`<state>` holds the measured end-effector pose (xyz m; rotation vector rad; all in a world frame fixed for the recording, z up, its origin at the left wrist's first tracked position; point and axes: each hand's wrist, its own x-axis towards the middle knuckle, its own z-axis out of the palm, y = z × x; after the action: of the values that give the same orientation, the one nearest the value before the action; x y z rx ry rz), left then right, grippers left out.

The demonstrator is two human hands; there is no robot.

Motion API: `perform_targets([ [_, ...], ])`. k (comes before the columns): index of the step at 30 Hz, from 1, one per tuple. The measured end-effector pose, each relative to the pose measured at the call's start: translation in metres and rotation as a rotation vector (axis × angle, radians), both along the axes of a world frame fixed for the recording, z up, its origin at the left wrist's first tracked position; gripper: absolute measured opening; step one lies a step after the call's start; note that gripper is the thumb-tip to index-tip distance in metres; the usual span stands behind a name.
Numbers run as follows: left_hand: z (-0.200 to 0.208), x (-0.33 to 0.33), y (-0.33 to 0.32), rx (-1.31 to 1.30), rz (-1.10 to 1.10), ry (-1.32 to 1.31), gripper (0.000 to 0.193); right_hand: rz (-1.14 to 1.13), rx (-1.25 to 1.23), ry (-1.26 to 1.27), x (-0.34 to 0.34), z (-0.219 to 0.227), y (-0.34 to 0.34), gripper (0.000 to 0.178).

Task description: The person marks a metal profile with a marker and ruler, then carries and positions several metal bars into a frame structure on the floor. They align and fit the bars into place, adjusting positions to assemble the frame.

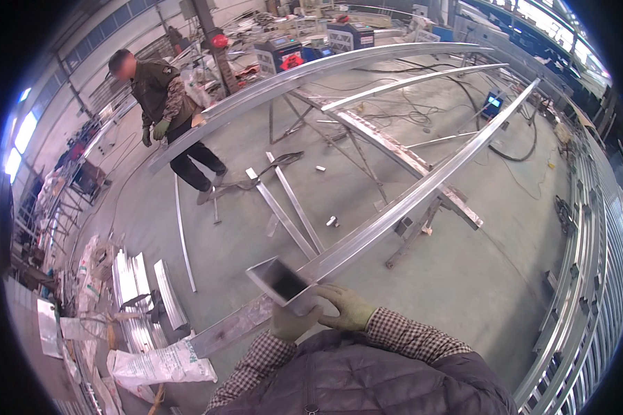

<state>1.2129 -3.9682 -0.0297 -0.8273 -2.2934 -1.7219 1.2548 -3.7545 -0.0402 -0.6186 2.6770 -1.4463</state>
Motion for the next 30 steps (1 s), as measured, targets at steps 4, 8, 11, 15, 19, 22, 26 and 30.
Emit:
perform_targets([
  [4, -0.019, -0.006, 0.020, -0.003, -0.044, -0.020, 0.069, 0.050, 0.098, -0.380, 0.005, -0.008, -0.005, 0.065],
  [8, 0.007, 0.006, 0.039, 0.031, -0.176, -0.089, 0.086, -0.070, -0.157, -0.331, 0.004, -0.024, -0.011, 0.065],
  [11, 0.059, -0.004, 0.056, 0.074, -0.260, -0.081, 0.090, -0.111, -0.123, -0.368, 0.006, -0.040, -0.007, 0.068],
  [15, 0.140, -0.020, 0.065, 0.336, -0.257, -0.110, 0.085, -0.172, 0.016, -0.443, 0.017, -0.073, 0.002, 0.072],
  [19, 0.198, -0.052, 0.057, 0.652, -0.244, -0.085, 0.069, -0.254, 0.135, -0.492, 0.029, -0.104, 0.016, 0.075],
  [22, 0.217, -0.089, 0.040, 0.807, -0.355, -0.028, 0.052, -0.385, -0.048, -0.440, 0.033, -0.101, 0.033, 0.069],
  [26, 0.190, -0.126, 0.033, 0.912, -0.276, -0.142, 0.041, -0.344, 0.068, -0.409, 0.032, -0.048, 0.056, 0.064],
  [30, 0.080, -0.074, 0.076, 0.611, -0.033, -0.518, 0.043, -0.333, 0.233, -0.403, 0.016, 0.012, 0.060, 0.067],
])
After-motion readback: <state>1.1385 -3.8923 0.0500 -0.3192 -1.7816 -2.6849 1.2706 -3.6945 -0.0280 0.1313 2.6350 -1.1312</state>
